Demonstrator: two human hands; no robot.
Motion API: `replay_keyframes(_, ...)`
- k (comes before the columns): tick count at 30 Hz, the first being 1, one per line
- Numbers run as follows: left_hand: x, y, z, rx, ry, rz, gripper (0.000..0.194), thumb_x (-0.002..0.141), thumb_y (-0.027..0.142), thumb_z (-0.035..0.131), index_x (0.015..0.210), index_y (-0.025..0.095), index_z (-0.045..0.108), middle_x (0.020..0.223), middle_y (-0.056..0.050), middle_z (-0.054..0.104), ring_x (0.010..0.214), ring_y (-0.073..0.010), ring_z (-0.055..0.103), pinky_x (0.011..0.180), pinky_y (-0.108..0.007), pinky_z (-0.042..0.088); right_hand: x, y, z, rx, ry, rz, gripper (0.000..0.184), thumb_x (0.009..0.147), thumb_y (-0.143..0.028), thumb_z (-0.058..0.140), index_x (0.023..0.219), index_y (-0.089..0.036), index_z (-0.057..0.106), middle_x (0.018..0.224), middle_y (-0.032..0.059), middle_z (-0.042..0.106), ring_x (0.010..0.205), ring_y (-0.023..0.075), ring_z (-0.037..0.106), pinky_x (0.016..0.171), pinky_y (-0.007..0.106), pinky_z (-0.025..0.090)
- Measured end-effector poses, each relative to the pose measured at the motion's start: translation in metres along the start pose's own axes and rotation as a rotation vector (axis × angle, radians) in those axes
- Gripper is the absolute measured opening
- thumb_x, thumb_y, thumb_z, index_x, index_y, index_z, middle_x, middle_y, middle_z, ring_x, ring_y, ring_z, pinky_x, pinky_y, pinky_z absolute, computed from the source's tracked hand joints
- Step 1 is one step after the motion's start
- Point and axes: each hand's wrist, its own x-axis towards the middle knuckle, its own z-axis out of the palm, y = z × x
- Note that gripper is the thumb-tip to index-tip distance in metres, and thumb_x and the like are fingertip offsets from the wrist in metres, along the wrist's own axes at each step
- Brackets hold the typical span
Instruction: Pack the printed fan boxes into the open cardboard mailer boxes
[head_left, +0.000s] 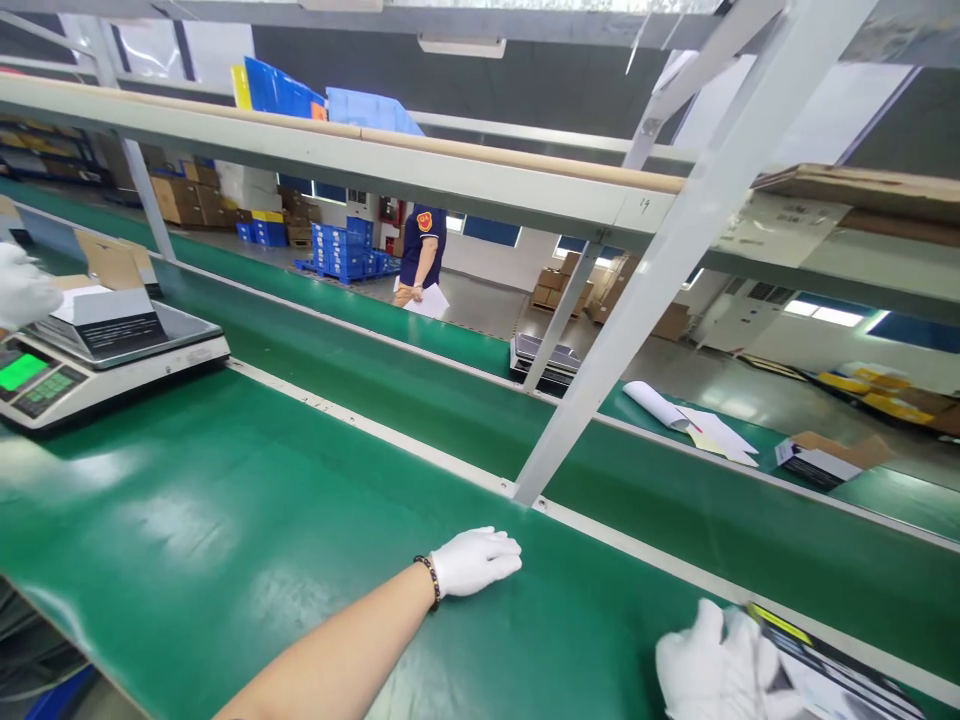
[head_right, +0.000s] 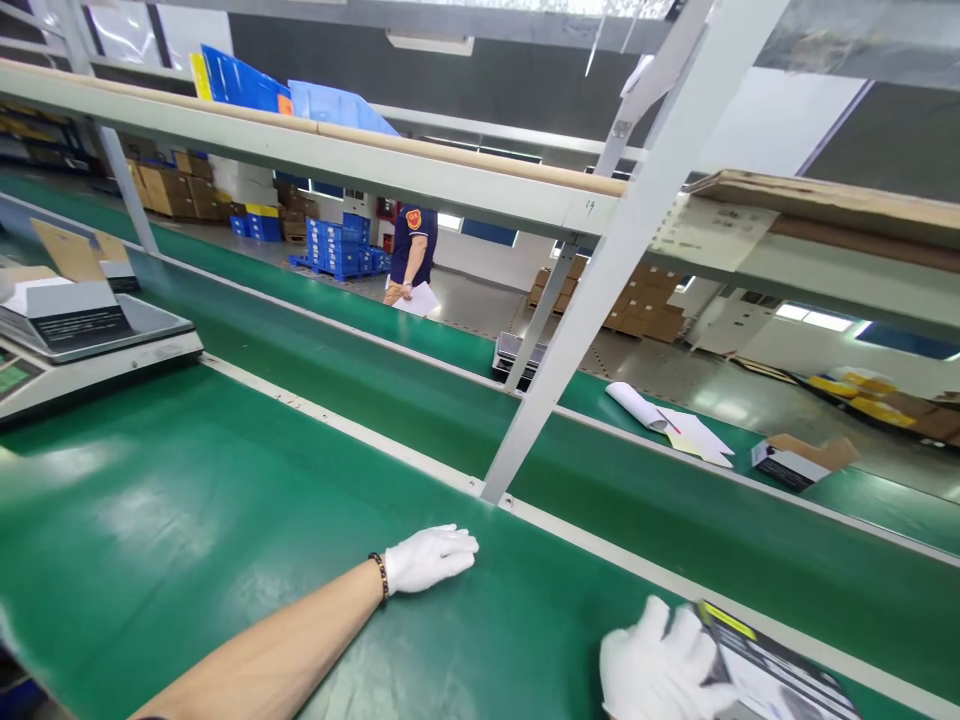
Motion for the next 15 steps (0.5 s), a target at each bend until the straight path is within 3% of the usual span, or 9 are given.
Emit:
replay_keyframes(2,0.0,0.003,-0.001,0.021,-0.007,-0.008,0.039,0.095,0.051,0.044,0.118,0.033,0.069,0.124,0.002,0.067,0.125,-0.0216,0.057,0.115,-0.037,0.034,-0.007,-0.021,0.012,0.028,-0.017,-0.029,0.041,0.087,-0.03,0.035,0.11,-0.013,0.065,0.112,0.028,0.06,0.102,0.0446,0.055,0.071,0.062,0.044)
replay_keyframes(5,0.001,0.004,-0.003,0.043,-0.02,-0.026,0.039,0.095,0.05,0.044,0.119,0.033,0.069,0.126,0.001,0.066,0.127,-0.0214,0.055,0.115,-0.037,0.034,-0.025,-0.071,0.037,0.185,-0.091,-0.234,0.045,0.092,-0.04,0.033,0.11,-0.017,0.067,0.113,0.0203,0.066,0.104,0.0363,0.061,0.082,0.055,0.048)
replay_keyframes(8,0.001,0.002,-0.004,0.074,-0.012,-0.015,0.038,0.094,0.047,0.044,0.12,0.032,0.068,0.126,0.002,0.066,0.126,-0.0206,0.056,0.115,-0.036,0.035,-0.039,-0.112,0.058,0.265,-0.075,-0.352,0.045,0.094,-0.043,0.034,0.111,-0.02,0.069,0.113,0.0154,0.07,0.106,0.0321,0.063,0.091,0.052,0.048)
replay_keyframes(11,0.001,0.003,-0.005,0.112,-0.039,-0.023,0.039,0.095,0.044,0.041,0.121,0.032,0.066,0.129,0.002,0.065,0.128,-0.0205,0.054,0.115,-0.038,0.034,-0.043,-0.133,0.066,0.27,-0.05,-0.379,0.045,0.095,-0.043,0.033,0.108,-0.021,0.071,0.107,0.0128,0.073,0.101,0.0301,0.066,0.088,0.049,0.051)
replay_keyframes(15,0.002,0.011,-0.008,0.161,-0.091,-0.068,0.04,0.096,0.042,0.037,0.122,0.03,0.065,0.133,0.002,0.062,0.13,-0.0222,0.051,0.116,-0.041,0.032,-0.039,-0.139,0.063,0.292,-0.115,-0.39,0.046,0.095,-0.041,0.032,0.107,-0.021,0.072,0.109,0.0111,0.074,0.102,0.0301,0.068,0.089,0.05,0.052)
